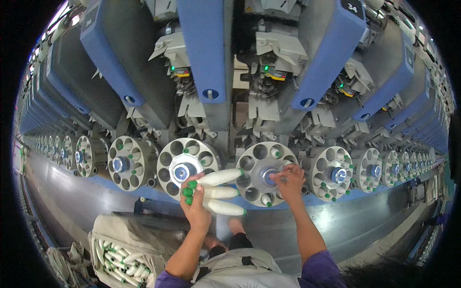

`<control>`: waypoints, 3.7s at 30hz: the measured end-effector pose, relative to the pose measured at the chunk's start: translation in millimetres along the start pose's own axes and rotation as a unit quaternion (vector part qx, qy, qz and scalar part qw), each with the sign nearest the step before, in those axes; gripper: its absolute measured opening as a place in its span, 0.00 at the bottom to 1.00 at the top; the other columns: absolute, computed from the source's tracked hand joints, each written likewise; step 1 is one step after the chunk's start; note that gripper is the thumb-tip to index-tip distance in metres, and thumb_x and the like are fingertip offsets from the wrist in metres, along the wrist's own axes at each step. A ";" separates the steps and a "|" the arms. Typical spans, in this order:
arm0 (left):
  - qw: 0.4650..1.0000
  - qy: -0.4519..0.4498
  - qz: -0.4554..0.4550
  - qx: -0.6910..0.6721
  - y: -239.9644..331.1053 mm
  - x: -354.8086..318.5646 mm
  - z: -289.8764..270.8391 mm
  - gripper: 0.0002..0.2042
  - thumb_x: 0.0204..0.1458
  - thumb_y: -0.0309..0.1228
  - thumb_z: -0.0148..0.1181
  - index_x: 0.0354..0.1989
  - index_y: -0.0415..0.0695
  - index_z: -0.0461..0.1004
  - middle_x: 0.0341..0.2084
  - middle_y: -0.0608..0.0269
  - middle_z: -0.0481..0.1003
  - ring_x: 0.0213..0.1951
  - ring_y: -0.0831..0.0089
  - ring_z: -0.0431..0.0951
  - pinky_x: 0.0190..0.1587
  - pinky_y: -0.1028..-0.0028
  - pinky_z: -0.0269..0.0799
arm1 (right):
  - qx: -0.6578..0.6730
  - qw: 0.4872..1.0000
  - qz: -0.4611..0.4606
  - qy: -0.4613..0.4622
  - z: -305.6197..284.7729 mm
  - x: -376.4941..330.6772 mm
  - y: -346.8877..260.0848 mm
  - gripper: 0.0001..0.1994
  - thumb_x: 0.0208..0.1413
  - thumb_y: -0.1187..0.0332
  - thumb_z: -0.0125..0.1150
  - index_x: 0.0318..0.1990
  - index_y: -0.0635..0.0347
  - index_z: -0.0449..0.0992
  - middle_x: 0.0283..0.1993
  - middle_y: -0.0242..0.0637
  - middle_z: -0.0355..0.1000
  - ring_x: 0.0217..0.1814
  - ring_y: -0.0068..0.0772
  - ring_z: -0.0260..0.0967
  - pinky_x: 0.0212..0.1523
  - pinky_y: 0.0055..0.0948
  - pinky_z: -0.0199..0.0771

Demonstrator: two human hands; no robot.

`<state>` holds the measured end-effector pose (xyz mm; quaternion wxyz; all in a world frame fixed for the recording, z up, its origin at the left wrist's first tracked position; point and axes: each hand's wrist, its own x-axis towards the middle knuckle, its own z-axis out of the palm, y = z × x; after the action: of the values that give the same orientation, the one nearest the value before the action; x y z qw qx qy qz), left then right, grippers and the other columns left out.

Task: The person repeatedly picks white cylindrical spools with green ends from a large sack and places them into slots on rotating circular fixtures along a production line. The person works along the line, refilling the fixtures as they rotate.

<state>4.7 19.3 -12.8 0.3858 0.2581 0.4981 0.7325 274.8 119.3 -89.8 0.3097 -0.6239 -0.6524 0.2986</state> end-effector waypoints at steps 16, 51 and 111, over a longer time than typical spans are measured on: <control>0.944 0.054 -0.193 -0.263 -0.1 29.9 -21.7 0.07 0.63 0.32 0.58 0.39 0.41 0.72 0.34 0.57 0.74 0.46 0.47 0.81 0.58 0.45 0.74 | 0.101 0.928 -0.177 -0.311 -2.5 -10.3 -69.8 0.19 0.63 0.60 0.65 0.57 0.59 0.77 0.50 0.48 0.77 0.54 0.44 0.75 0.56 0.42 0.70; 0.478 0.451 -0.220 0.721 138.5 -252.3 -734.9 0.29 0.53 0.29 0.62 0.63 0.29 0.66 0.48 0.43 0.75 0.53 0.48 0.74 0.57 0.56 0.72 | 0.003 0.605 -0.513 -0.609 528.2 -427.7 -364.8 0.27 0.50 0.81 0.54 0.62 0.63 0.69 0.54 0.54 0.69 0.59 0.58 0.67 0.63 0.49 0.65; 0.922 0.107 -0.262 -0.265 192.4 3.4 -373.8 0.18 0.53 0.25 0.71 0.53 0.41 0.77 0.53 0.45 0.78 0.55 0.50 0.78 0.63 0.49 0.74 | 0.262 0.836 -0.029 -0.481 232.5 -139.5 -272.9 0.18 0.76 0.62 0.45 0.31 0.59 0.70 0.28 0.30 0.67 0.28 0.21 0.64 0.29 0.24 0.66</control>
<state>-341.5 -215.8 27.3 0.5627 -0.0737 0.3740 0.7335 -73.4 -32.5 -28.8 0.1173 -0.2777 -0.6340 0.7122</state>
